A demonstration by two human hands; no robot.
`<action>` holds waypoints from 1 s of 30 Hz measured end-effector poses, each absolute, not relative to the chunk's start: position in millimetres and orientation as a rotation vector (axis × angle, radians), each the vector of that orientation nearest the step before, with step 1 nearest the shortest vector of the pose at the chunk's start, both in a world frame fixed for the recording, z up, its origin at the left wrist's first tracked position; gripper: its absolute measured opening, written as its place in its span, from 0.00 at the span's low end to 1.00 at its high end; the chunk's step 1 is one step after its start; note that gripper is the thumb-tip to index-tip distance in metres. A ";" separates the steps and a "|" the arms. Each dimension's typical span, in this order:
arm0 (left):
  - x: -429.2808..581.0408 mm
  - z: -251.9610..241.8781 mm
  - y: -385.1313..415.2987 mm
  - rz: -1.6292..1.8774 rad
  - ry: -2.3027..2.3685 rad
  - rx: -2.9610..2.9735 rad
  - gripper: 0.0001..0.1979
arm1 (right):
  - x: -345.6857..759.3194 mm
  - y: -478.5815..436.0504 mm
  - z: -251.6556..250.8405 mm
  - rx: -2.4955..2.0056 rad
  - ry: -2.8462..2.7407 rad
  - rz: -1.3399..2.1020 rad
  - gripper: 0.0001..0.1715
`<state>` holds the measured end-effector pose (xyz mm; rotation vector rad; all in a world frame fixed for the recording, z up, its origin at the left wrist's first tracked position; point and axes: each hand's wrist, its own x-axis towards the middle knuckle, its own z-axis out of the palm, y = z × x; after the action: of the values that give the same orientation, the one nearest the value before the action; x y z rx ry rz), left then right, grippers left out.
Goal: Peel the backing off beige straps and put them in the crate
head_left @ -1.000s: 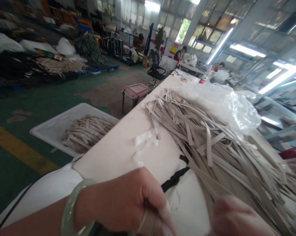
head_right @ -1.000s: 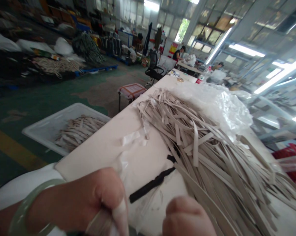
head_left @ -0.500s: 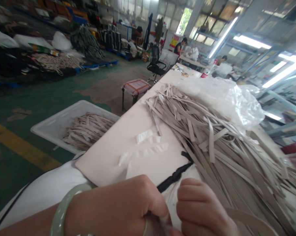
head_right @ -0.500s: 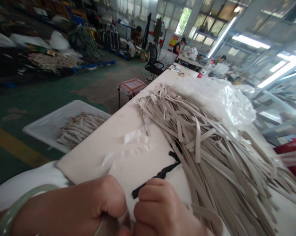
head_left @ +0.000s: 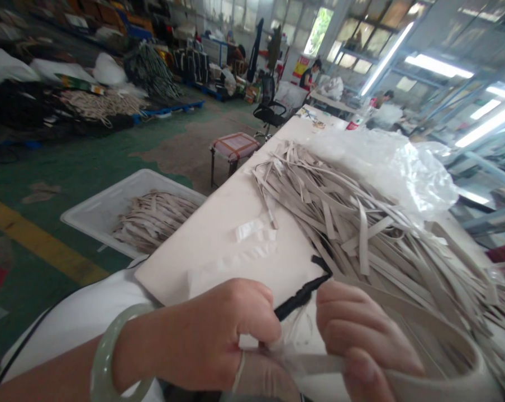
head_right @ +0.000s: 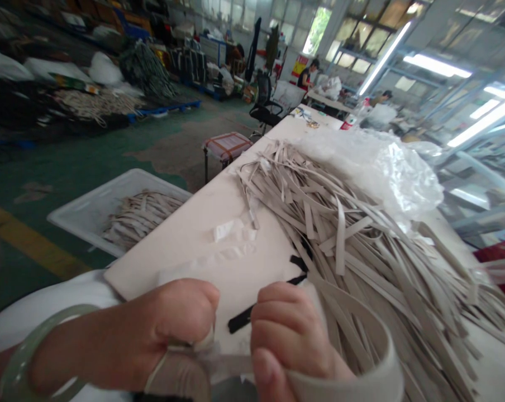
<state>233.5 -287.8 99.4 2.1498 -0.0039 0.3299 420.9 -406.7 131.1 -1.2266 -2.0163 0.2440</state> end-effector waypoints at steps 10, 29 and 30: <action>224.9 80.5 -283.1 0.298 0.214 2.091 0.19 | 426.5 -391.2 108.5 -1.128 -1.429 0.514 0.23; 213.4 53.8 -273.1 0.198 0.461 1.820 0.17 | 408.4 -362.7 72.9 -1.025 -1.164 0.566 0.29; 214.9 54.8 -273.7 0.192 0.458 1.744 0.16 | 401.7 -363.8 67.5 -1.079 -1.238 0.632 0.28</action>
<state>214.9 -273.7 54.8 1.7437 0.4575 0.1924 401.7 -363.8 67.5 -1.0786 -1.2377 0.6324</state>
